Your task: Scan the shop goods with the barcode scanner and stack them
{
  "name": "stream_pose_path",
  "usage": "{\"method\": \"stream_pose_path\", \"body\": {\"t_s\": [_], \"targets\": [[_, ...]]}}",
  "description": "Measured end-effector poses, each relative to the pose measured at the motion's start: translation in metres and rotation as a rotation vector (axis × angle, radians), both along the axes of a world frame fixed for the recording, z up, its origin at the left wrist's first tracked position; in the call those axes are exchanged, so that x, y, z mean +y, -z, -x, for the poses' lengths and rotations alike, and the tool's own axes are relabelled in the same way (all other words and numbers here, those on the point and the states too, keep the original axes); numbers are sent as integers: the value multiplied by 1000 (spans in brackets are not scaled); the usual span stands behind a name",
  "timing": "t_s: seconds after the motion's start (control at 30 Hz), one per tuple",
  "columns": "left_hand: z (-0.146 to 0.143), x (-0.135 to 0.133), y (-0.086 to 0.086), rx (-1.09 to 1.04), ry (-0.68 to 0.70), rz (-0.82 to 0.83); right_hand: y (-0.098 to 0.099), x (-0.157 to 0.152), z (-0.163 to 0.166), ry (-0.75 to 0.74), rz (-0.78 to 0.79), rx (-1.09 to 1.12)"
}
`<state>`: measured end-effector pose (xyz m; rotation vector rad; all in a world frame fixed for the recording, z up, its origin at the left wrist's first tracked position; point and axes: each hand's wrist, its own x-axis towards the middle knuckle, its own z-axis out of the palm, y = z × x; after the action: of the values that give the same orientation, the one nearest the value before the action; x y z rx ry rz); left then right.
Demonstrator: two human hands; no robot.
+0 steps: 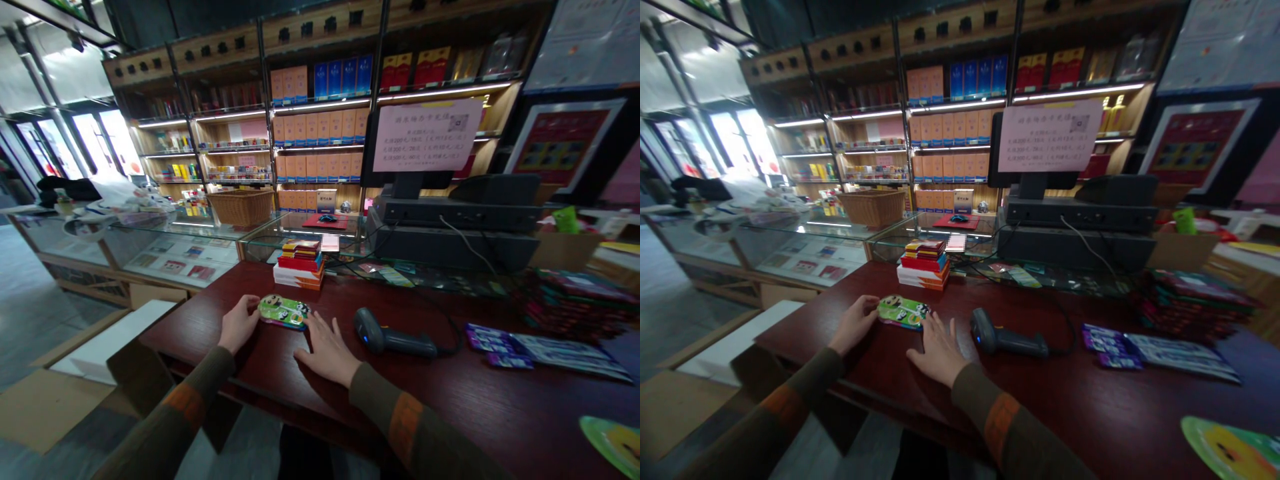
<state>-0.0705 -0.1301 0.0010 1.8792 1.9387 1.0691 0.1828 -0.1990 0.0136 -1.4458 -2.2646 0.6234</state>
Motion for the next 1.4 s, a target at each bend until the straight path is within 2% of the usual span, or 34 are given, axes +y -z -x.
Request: {"method": "stream_pose_path", "body": {"t_s": [0.43, 0.8, 1.13, 1.4], "targets": [[-5, -6, -15, 140, -61, 63, -2, 0, 0, 32, -4, 13], [-29, -13, -46, 224, -57, 37, -10, -1, -5, 40, -23, 49], [-57, 1, -47, 273, 11, -22, -30, 4, -16, 63, -125, 59], [-92, 11, -59, 315, 95, -23, -56, 8, -51, 144, -221, 86]]}}
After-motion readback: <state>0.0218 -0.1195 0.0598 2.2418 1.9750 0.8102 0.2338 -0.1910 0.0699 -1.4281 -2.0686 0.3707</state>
